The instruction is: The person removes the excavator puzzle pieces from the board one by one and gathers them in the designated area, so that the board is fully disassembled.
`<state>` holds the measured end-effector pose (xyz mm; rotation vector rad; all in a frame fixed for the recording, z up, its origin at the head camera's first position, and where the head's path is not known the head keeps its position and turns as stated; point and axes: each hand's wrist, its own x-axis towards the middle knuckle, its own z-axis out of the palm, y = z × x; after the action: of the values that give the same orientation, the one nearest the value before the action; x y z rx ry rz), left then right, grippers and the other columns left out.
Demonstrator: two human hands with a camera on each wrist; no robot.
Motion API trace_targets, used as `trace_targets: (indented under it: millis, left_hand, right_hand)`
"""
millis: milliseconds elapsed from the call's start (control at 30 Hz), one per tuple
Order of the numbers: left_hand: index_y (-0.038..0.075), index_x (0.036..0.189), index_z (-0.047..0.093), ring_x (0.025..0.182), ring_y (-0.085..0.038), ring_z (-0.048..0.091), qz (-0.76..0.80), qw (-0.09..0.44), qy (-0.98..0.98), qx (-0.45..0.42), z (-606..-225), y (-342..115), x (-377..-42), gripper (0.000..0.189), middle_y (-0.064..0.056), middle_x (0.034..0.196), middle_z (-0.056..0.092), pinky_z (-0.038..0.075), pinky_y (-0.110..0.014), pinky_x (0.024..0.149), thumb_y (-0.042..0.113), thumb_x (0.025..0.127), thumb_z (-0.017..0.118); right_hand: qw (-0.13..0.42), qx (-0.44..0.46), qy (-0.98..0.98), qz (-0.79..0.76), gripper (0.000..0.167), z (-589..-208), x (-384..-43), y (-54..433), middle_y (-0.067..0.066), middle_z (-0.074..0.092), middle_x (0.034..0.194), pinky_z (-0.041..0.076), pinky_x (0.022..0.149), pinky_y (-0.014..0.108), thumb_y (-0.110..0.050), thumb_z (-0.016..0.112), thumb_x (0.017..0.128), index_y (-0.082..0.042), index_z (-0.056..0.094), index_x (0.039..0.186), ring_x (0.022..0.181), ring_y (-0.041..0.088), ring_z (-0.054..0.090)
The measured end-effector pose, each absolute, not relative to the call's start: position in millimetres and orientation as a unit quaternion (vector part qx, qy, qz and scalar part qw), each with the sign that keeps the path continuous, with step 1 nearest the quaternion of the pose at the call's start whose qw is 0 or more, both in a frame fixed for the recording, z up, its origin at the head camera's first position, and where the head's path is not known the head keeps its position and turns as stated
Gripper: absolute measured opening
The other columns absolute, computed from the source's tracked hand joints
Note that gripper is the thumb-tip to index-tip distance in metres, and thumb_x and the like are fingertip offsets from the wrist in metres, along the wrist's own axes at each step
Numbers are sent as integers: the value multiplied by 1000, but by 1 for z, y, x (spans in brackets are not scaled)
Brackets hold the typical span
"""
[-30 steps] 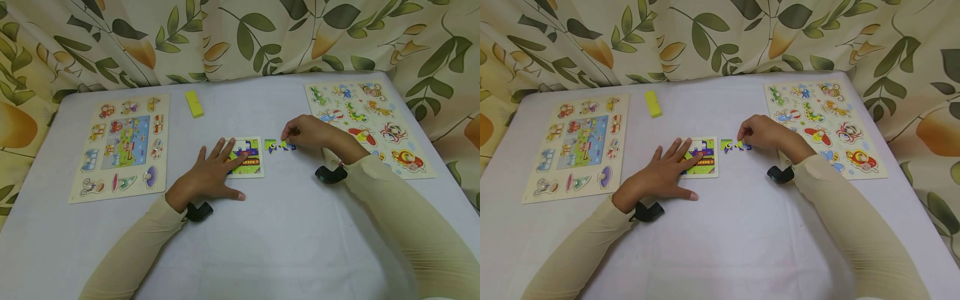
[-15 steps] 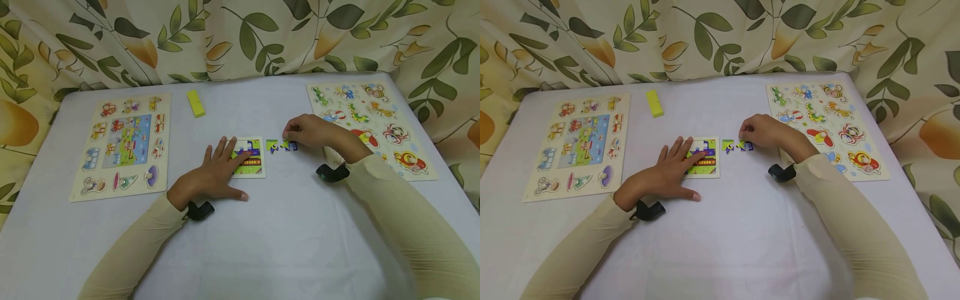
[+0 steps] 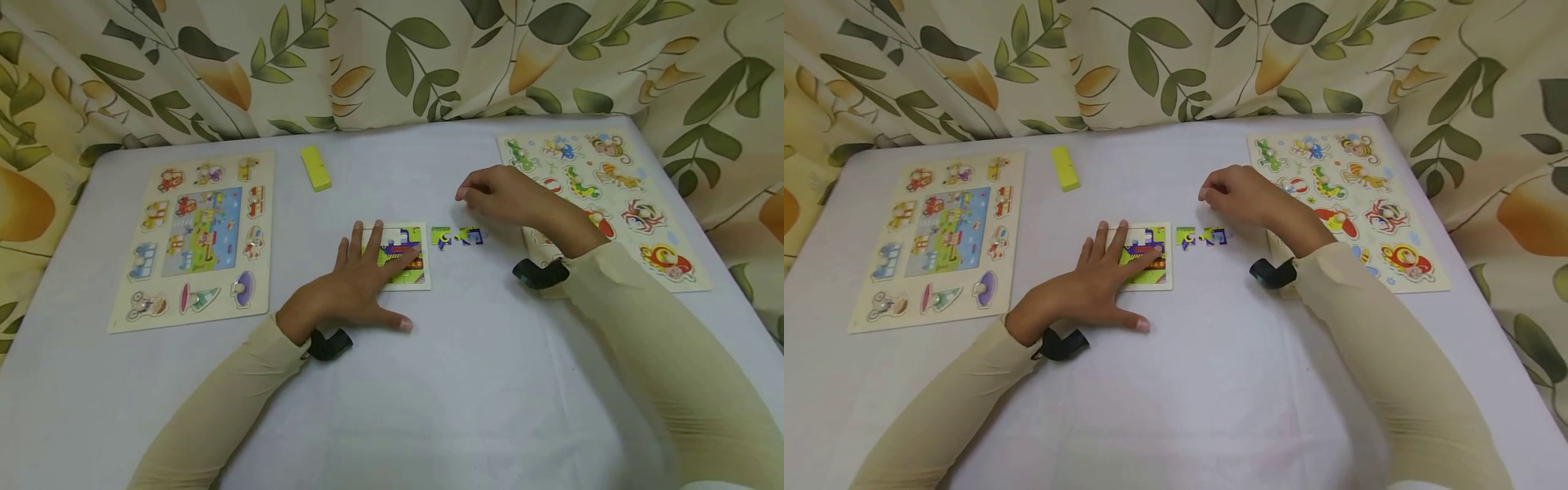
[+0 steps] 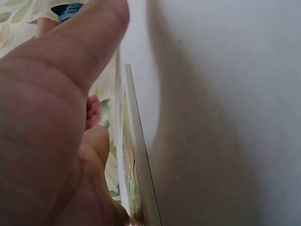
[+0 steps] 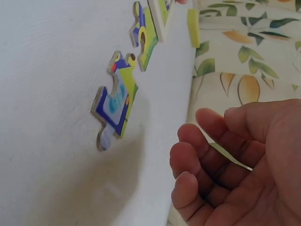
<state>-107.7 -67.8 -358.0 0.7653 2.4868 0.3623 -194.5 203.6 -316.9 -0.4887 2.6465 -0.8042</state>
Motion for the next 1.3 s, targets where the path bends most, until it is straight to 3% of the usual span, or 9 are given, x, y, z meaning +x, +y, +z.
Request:
trace_targets:
  millis: [533, 733, 1000, 1300]
  left_hand:
    - [47, 153, 8, 134, -37, -38, 95, 274, 917, 273, -359, -66, -110, 107, -13, 154, -33, -14, -57, 109, 80, 68, 64]
    - [47, 153, 7, 134, -37, -38, 98, 275, 916, 274, -359, -66, -110, 106, -12, 154, -33, -13, -57, 109, 80, 69, 63]
    - [46, 153, 8, 133, -36, -40, 101, 280, 915, 271, -359, -68, -110, 107, -12, 153, -35, -14, -57, 109, 80, 68, 64]
    - [48, 152, 8, 132, -35, -41, 106, 275, 917, 268, -362, -69, -109, 114, -10, 153, -35, -17, -57, 108, 78, 63, 71]
  right_hand:
    - [194, -183, 917, -296, 29, -322, -193, 180, 14, 64, 107, 42, 79, 40, -9, 45, 97, -3, 70, 110, 91, 26, 53]
    - [199, -206, 910, -300, 26, -326, -193, 169, 13, 66, 113, 42, 88, 42, -7, 49, 96, -3, 72, 107, 97, 25, 56]
    - [199, -251, 897, -304, 22, -329, -193, 154, 9, 69, 103, 44, 84, 40, -3, 54, 95, -3, 75, 101, 91, 23, 58]
    - [227, -262, 889, -300, 22, -334, -190, 140, 6, 69, 107, 44, 89, 40, -7, 55, 96, -6, 76, 105, 100, 21, 58]
